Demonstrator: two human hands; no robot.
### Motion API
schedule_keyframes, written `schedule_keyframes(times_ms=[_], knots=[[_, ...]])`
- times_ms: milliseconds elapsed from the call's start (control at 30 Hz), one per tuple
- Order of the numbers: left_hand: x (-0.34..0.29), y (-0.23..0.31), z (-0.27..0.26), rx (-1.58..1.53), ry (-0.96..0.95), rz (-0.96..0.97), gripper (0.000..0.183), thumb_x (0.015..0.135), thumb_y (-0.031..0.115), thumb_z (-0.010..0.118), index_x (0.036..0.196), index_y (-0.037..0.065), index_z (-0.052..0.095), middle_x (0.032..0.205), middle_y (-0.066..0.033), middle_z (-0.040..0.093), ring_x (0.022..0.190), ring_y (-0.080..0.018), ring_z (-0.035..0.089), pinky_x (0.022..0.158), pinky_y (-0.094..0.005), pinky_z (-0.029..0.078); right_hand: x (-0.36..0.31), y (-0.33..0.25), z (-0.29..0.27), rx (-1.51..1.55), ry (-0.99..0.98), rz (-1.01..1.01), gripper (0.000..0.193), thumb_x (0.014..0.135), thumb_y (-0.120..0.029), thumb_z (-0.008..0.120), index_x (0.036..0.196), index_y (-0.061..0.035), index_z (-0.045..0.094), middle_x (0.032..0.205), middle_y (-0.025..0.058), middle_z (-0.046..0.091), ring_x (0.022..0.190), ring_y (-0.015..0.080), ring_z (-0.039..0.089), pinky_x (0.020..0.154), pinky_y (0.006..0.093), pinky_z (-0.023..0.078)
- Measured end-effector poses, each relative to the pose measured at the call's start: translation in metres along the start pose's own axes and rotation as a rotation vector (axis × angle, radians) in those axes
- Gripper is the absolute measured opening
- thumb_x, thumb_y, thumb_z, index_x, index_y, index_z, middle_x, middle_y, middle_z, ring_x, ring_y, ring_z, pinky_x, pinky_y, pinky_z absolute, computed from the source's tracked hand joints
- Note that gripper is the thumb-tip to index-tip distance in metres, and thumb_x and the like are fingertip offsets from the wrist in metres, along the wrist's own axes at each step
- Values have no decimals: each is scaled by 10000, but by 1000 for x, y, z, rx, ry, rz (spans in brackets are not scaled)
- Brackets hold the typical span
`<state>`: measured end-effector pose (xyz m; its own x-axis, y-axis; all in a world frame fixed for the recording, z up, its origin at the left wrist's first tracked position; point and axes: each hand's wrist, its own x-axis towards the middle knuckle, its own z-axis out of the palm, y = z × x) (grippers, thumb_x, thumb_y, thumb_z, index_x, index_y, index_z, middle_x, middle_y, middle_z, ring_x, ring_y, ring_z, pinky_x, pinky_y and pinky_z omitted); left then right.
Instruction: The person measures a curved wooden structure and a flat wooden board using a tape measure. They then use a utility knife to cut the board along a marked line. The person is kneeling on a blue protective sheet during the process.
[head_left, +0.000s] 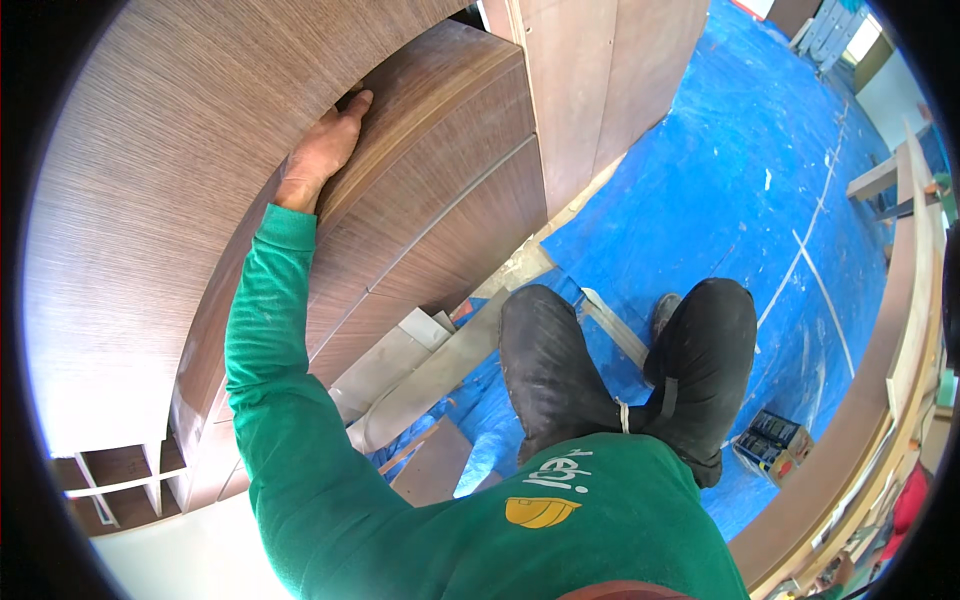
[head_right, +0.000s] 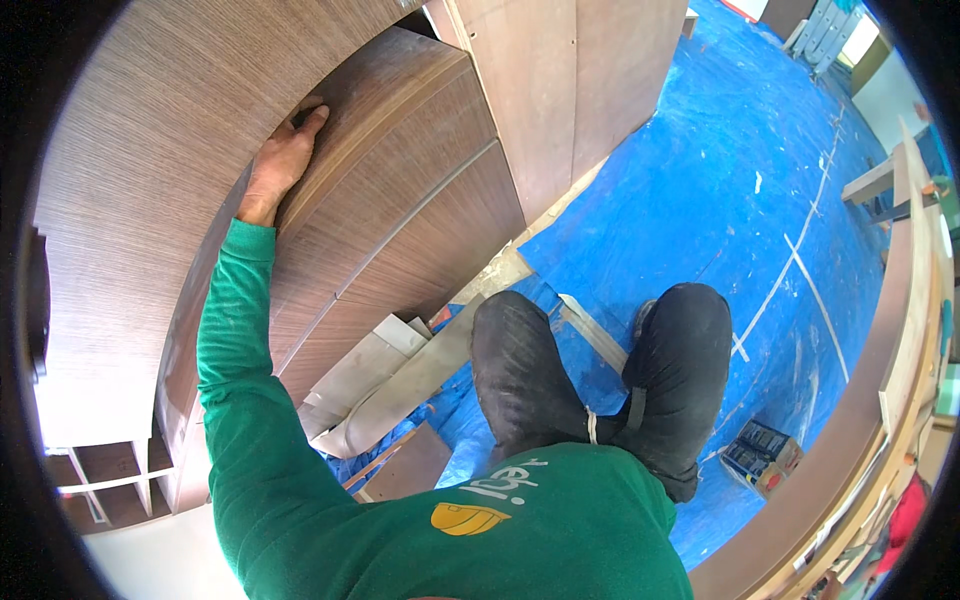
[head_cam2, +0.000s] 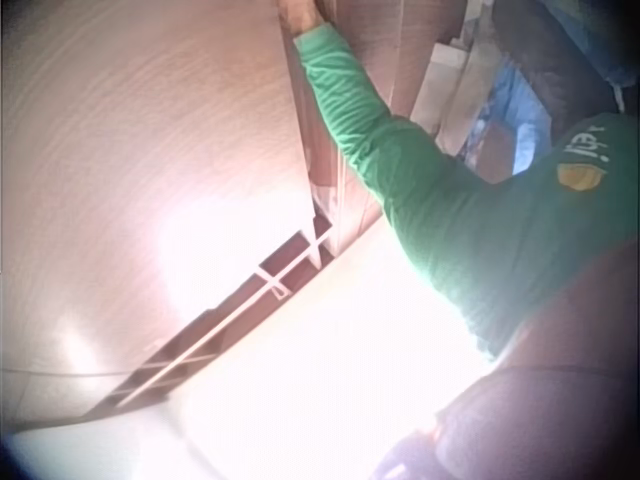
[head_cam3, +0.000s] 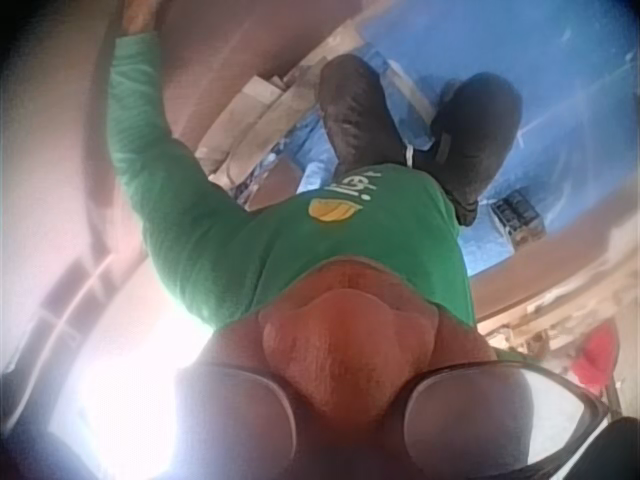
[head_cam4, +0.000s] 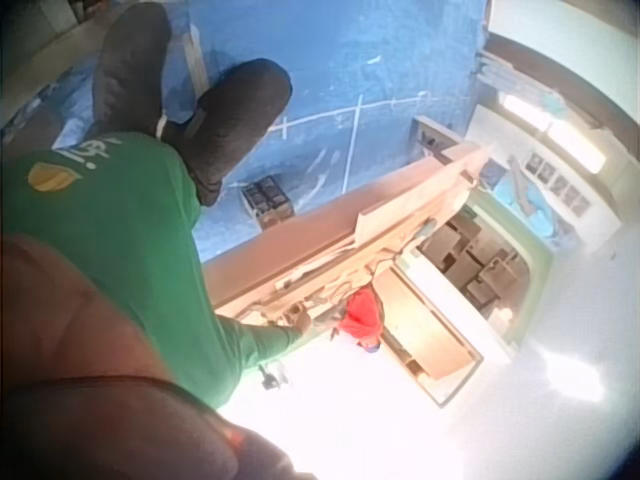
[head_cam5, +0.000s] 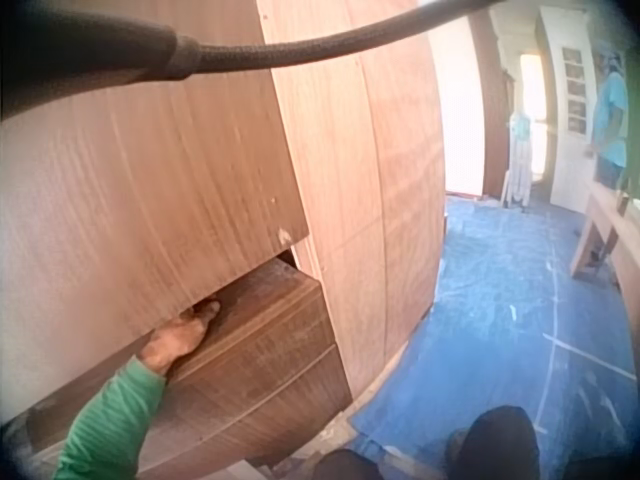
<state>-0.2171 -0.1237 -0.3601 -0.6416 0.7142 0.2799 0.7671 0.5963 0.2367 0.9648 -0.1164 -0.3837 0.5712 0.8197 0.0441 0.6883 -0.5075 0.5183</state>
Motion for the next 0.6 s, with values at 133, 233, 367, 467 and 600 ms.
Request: schedule_keyframes(times_ms=[133, 233, 367, 467, 600], knots=[[-1, 4, 1, -7, -1, -30, 544, 1006, 499, 587, 1334, 75, 679, 1409, -210, 633, 1310, -391, 574, 1139, -445, 410, 1, 2, 3, 8, 7, -11, 492, 984, -372, 600, 1291, 5, 674, 1285, 220, 681, 1177, 326, 657, 1046, 431, 494], [2, -2, 3, -3, 15, -20, 531, 1006, 490, 591, 1326, 77, 684, 1407, -207, 635, 1308, -385, 577, 1134, -440, 415, 3, 3, 4, 11, 8, -15, 480, 992, -358, 592, 1297, 3, 671, 1293, 219, 677, 1182, 324, 653, 1052, 432, 490], [-1, -1, 4, 4, 75, 25, 423, 1000, 453, 619, 1263, 142, 733, 1304, -177, 697, 1228, -353, 633, 1094, -417, 448, 1, 9, 5, 5, 10, -21, 464, 1003, -340, 581, 1305, 1, 667, 1304, 218, 672, 1190, 322, 648, 1061, 432, 486], [0, -2, 5, -30, 82, 41, 413, 997, 448, 627, 1256, 146, 737, 1301, -175, 698, 1234, -349, 629, 1097, -411, 443, 4, 9, 5, 4, 17, -23, 452, 1011, -326, 573, 1311, 0, 663, 1311, 217, 669, 1195, 320, 644, 1067, 433, 482], [-1, -1, 5, -76, 76, 7, 401, 989, 444, 639, 1228, 141, 748, 1294, -166, 700, 1235, -348, 621, 1101, -414, 433, 4, 14, 5, 9, 23, -31, 437, 1022, -307, 562, 1319, -2, 659, 1322, 215, 664, 1203, 318, 639, 1075, 433, 478]])
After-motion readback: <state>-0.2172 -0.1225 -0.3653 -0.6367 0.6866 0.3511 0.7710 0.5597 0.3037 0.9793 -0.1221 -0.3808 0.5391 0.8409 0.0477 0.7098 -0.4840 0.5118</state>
